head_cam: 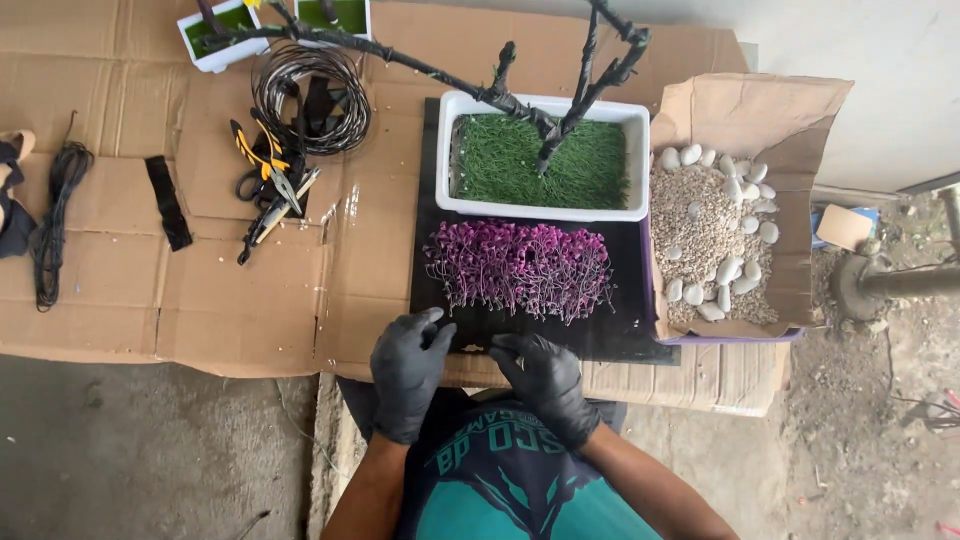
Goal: The person attaches small purple artificial flowers to the branches of a black wire tree structure placed in a white rectangular pot. They repeatedly pick up flower stems from a pile and insert them into the branches, arranging them to create a decorative plant.
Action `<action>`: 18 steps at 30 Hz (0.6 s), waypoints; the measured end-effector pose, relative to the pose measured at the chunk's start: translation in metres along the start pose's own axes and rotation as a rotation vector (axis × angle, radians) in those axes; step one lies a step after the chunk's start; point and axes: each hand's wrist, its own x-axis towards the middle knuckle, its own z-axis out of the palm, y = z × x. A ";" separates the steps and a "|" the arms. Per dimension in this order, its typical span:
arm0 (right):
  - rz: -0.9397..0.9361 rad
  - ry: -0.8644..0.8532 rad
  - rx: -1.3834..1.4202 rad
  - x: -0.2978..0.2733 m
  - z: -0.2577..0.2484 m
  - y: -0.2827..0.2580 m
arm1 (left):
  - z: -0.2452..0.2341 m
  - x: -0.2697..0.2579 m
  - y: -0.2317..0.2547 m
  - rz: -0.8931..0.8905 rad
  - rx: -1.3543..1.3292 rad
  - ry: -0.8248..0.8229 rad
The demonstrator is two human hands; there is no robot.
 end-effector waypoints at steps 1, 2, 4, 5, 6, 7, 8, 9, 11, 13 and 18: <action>-0.003 -0.006 -0.003 0.004 0.004 0.002 | 0.010 -0.001 -0.002 -0.006 -0.004 0.002; -0.060 0.025 -0.065 0.009 0.009 0.004 | 0.019 0.000 -0.005 0.066 0.077 0.041; -0.122 0.055 -0.124 0.019 0.023 0.011 | 0.032 0.003 -0.011 0.135 0.159 0.085; -0.228 0.049 -0.243 0.023 0.032 0.016 | 0.036 0.005 -0.014 0.164 0.210 0.083; -0.337 0.047 -0.365 0.029 0.040 0.023 | 0.042 0.009 -0.016 0.196 0.259 0.083; -0.342 0.049 -0.367 0.036 0.042 0.020 | 0.041 0.010 -0.012 0.197 0.256 0.088; -0.408 0.027 -0.369 0.041 0.045 0.015 | 0.040 0.011 -0.008 0.207 0.311 0.107; -0.473 0.006 -0.372 0.047 0.048 0.012 | 0.039 0.011 -0.004 0.218 0.366 0.125; -0.488 0.015 -0.302 0.051 0.054 0.011 | 0.039 0.010 -0.005 0.221 0.382 0.137; -0.501 0.028 -0.238 0.054 0.057 0.013 | 0.042 0.010 -0.007 0.228 0.392 0.149; -0.512 -0.038 -0.180 0.055 0.046 0.021 | 0.040 0.008 -0.011 0.246 0.390 0.097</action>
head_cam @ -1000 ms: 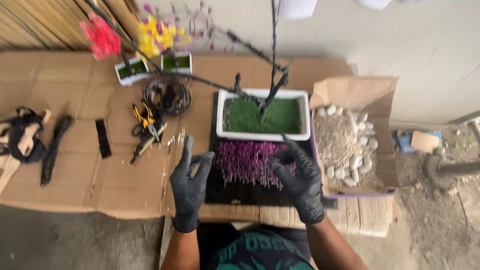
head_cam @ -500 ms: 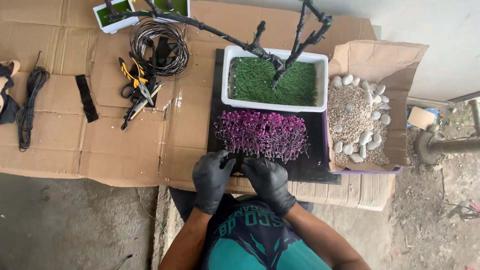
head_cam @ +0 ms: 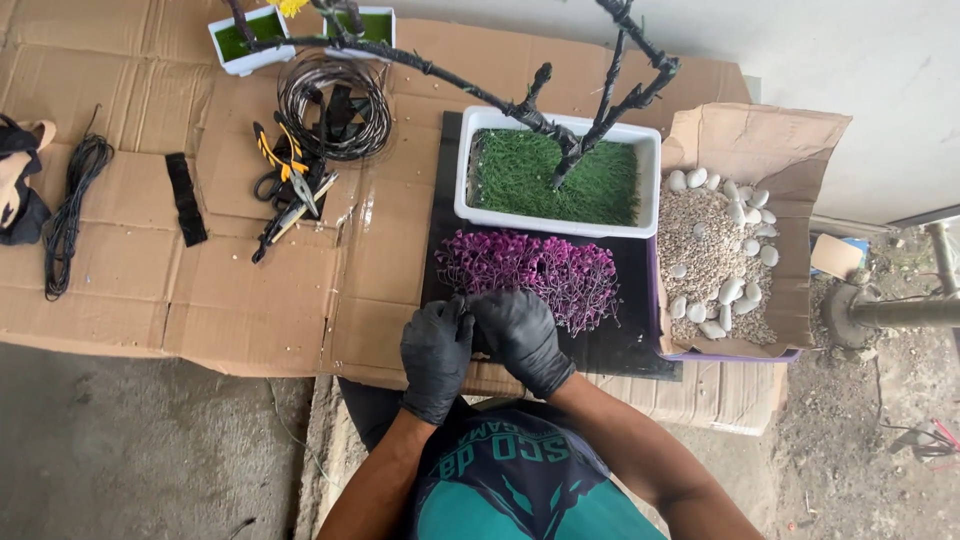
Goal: The person attaches small purple artificial flowers to the branches of a black wire tree structure placed in a white rectangular pot. They repeatedly pick up flower stems from a pile and insert them into the branches, arranging them to create a decorative plant.
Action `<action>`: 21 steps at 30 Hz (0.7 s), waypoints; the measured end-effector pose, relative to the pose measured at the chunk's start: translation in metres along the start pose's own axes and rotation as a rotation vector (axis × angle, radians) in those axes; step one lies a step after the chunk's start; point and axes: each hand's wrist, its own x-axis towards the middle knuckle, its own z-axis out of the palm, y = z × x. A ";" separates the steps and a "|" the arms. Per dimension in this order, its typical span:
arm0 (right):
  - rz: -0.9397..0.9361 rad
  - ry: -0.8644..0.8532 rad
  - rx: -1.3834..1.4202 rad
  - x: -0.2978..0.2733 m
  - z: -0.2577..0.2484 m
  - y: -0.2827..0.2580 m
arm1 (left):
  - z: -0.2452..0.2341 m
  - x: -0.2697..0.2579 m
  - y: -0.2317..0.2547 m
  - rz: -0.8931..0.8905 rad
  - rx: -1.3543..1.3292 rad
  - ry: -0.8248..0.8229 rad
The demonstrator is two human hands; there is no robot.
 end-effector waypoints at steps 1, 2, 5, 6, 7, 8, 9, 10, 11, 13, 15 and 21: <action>-0.001 -0.005 0.003 -0.009 0.001 0.002 | 0.000 -0.004 0.000 -0.005 0.000 -0.002; 0.220 0.027 0.017 -0.014 0.001 0.006 | 0.002 -0.002 0.000 0.010 -0.007 0.012; 0.677 0.199 0.392 0.004 -0.023 -0.002 | 0.003 0.002 0.000 0.023 -0.025 0.027; 0.910 0.335 0.759 0.014 -0.035 -0.008 | 0.003 0.002 0.001 0.024 -0.037 0.020; 0.909 0.338 0.758 0.014 -0.041 -0.005 | 0.004 0.003 0.000 0.027 -0.038 0.022; 1.058 0.461 0.894 0.014 -0.048 -0.002 | 0.006 0.004 0.000 0.025 -0.043 0.024; 1.205 0.586 1.031 0.014 -0.055 0.001 | 0.007 0.006 0.000 0.022 -0.049 0.027; 1.205 0.592 1.029 0.012 -0.062 0.002 | 0.009 0.005 -0.002 0.028 -0.050 0.028; 1.300 0.612 1.129 0.010 -0.070 0.002 | 0.012 0.004 -0.004 0.025 -0.067 0.026; 1.394 0.637 1.228 -0.002 -0.074 0.012 | 0.012 0.004 -0.004 0.025 -0.087 0.024; 1.327 0.471 1.490 -0.023 -0.065 0.032 | 0.007 0.007 -0.001 -0.021 -0.127 0.001; 1.321 0.582 1.559 -0.020 -0.060 0.014 | -0.043 0.017 0.029 -0.221 -0.478 0.037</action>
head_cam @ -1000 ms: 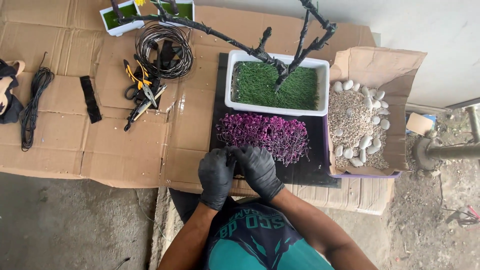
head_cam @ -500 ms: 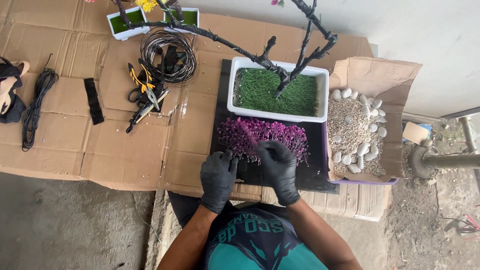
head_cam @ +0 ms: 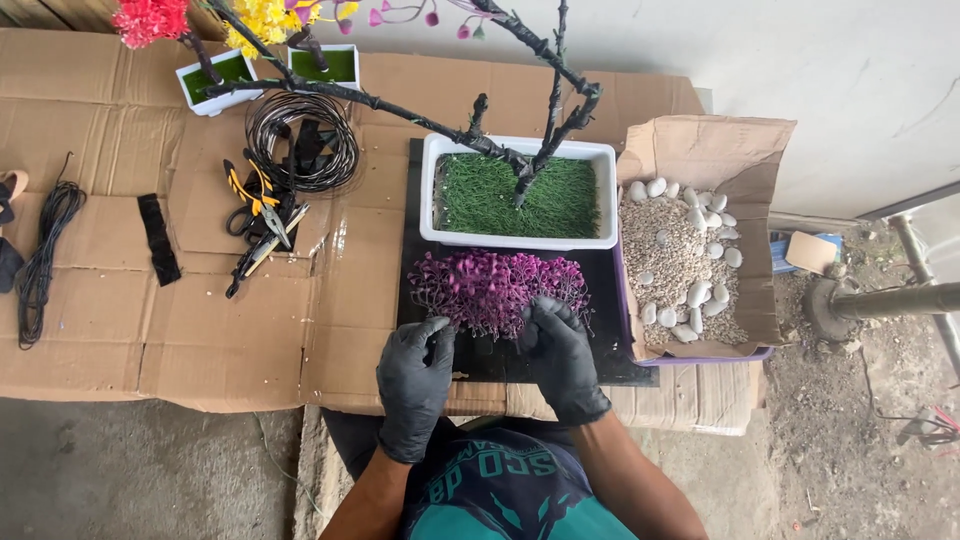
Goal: The person attaches small purple artificial flowers to the branches of a black wire tree structure placed in a white rectangular pot. They repeatedly pick up flower stems from a pile and insert them into the branches, arranging them to create a decorative plant.
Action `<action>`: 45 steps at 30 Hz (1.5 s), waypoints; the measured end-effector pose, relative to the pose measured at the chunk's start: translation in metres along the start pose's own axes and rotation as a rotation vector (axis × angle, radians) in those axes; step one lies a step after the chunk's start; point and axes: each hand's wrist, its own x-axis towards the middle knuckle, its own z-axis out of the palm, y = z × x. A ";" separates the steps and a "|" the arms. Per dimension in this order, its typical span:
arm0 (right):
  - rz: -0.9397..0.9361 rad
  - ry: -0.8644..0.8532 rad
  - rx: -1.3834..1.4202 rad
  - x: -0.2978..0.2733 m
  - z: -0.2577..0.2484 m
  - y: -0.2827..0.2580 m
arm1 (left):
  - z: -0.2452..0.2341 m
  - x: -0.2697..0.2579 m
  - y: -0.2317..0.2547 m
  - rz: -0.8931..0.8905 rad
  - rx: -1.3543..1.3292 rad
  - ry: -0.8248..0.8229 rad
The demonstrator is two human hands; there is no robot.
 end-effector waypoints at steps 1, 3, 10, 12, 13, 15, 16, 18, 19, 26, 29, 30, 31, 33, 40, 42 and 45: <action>0.000 0.000 0.001 0.004 0.002 -0.002 | 0.003 0.001 0.005 0.001 0.001 -0.001; 0.050 0.025 -0.060 0.012 0.008 -0.003 | 0.007 0.004 0.014 -0.118 -0.291 -0.047; -0.071 0.087 -0.297 0.009 0.022 -0.013 | -0.003 0.029 0.063 -0.370 -0.576 -0.223; -0.221 0.117 -0.446 0.009 0.024 -0.013 | -0.011 0.033 0.083 -0.547 -0.843 -0.286; -0.221 0.115 -0.446 0.005 0.022 -0.010 | -0.002 0.030 0.076 -0.547 -0.843 -0.284; -0.534 0.008 -0.637 -0.003 0.017 -0.005 | 0.015 0.024 0.062 -0.620 -0.970 -0.292; -0.534 0.009 -0.637 -0.008 0.020 -0.007 | 0.016 0.022 0.059 -0.621 -0.969 -0.293; -0.739 -0.128 -0.798 -0.016 0.026 -0.010 | 0.018 0.022 0.054 -0.631 -1.022 -0.226; -0.738 -0.130 -0.798 -0.020 0.032 -0.013 | 0.014 0.025 0.058 -0.631 -1.023 -0.224; -0.468 -0.129 -0.660 -0.022 0.053 -0.042 | -0.007 0.040 0.063 -0.559 -0.923 -0.163; -0.198 -0.153 -0.560 -0.009 0.046 -0.042 | -0.020 0.042 0.081 -0.496 -0.853 -0.163; -0.086 -0.224 -0.486 -0.002 0.040 -0.038 | -0.024 0.042 0.088 -0.460 -0.820 -0.157; -0.089 -0.224 -0.485 -0.002 0.040 -0.039 | -0.025 0.043 0.090 -0.457 -0.820 -0.158; 0.051 -0.267 -0.308 -0.003 0.040 -0.039 | -0.027 0.045 0.093 -0.414 -0.794 -0.164; 0.191 -0.344 -0.186 0.003 0.024 -0.029 | -0.034 0.050 0.101 -0.330 -0.810 -0.201; 0.310 -0.394 -0.131 0.003 0.021 -0.033 | -0.042 0.055 0.110 -0.259 -0.856 -0.286; 0.336 -0.409 -0.104 -0.006 0.023 -0.040 | -0.039 0.060 0.114 -0.219 -0.969 -0.348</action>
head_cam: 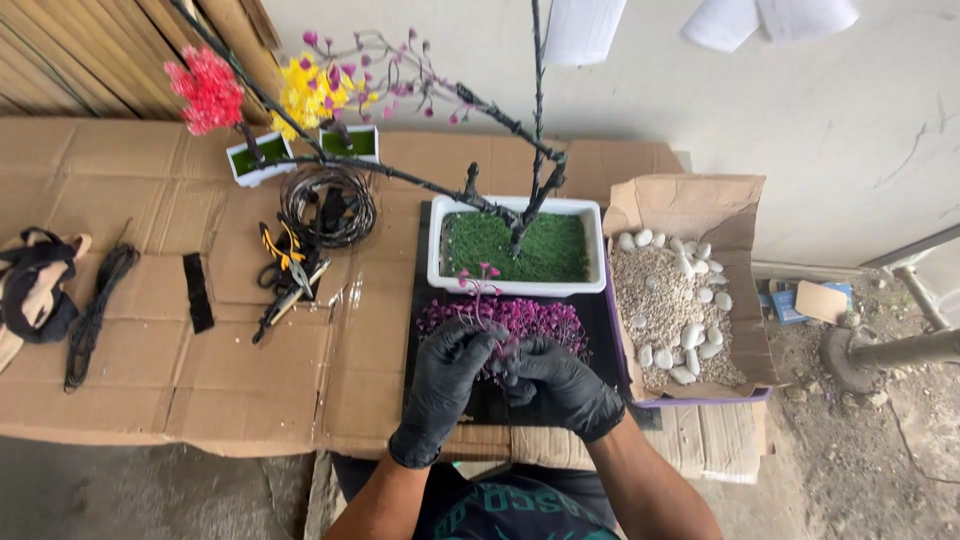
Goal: The person attaches small purple artificial flowers to the branches of a black wire tree structure placed in a white rectangular pot. They repeatedly pick up flower stems from a pile and insert them into the branches, arranging them to create a decorative plant.
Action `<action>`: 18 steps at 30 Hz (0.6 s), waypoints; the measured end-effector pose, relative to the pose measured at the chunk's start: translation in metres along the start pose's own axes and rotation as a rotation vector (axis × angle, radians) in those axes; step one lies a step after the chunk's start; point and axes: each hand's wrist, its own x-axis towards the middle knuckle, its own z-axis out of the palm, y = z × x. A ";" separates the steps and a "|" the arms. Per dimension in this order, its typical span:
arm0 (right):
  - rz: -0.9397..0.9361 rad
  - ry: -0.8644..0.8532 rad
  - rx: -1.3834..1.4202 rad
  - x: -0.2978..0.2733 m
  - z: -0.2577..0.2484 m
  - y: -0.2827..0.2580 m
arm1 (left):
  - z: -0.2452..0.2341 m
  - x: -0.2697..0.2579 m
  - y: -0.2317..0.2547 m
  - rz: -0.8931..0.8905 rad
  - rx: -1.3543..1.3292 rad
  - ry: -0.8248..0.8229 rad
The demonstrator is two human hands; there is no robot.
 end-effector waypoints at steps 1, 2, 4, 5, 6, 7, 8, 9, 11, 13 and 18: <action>-0.012 -0.008 -0.003 -0.001 0.001 -0.001 | 0.001 0.002 0.000 0.014 0.002 -0.006; -0.013 -0.034 0.025 -0.002 0.002 -0.002 | 0.002 0.004 -0.001 0.004 -0.029 -0.052; -0.022 -0.068 0.050 -0.002 0.001 -0.006 | 0.005 0.008 -0.006 0.006 -0.056 -0.102; 0.023 -0.196 0.065 -0.002 -0.001 -0.010 | 0.005 0.009 -0.010 0.044 -0.039 -0.137; 0.071 -0.324 0.078 -0.001 -0.002 -0.014 | 0.006 0.011 -0.014 0.083 -0.021 -0.171; 0.063 -0.334 0.073 -0.006 0.009 -0.028 | 0.009 0.015 0.004 0.095 -0.019 -0.174; -0.053 -0.377 -0.032 -0.012 0.021 -0.040 | 0.012 0.016 0.021 0.174 0.048 -0.173; -0.171 -0.419 -0.135 -0.019 0.032 -0.051 | 0.015 0.018 0.038 0.252 0.114 -0.171; -0.331 -0.263 -0.130 -0.015 0.038 -0.071 | 0.010 0.034 0.053 0.267 0.146 -0.101; -0.484 -0.100 -0.120 -0.014 0.051 -0.099 | 0.007 0.051 0.070 0.278 0.175 -0.031; -0.771 0.107 -0.538 -0.035 0.159 -0.186 | 0.008 0.102 0.104 0.371 0.287 0.169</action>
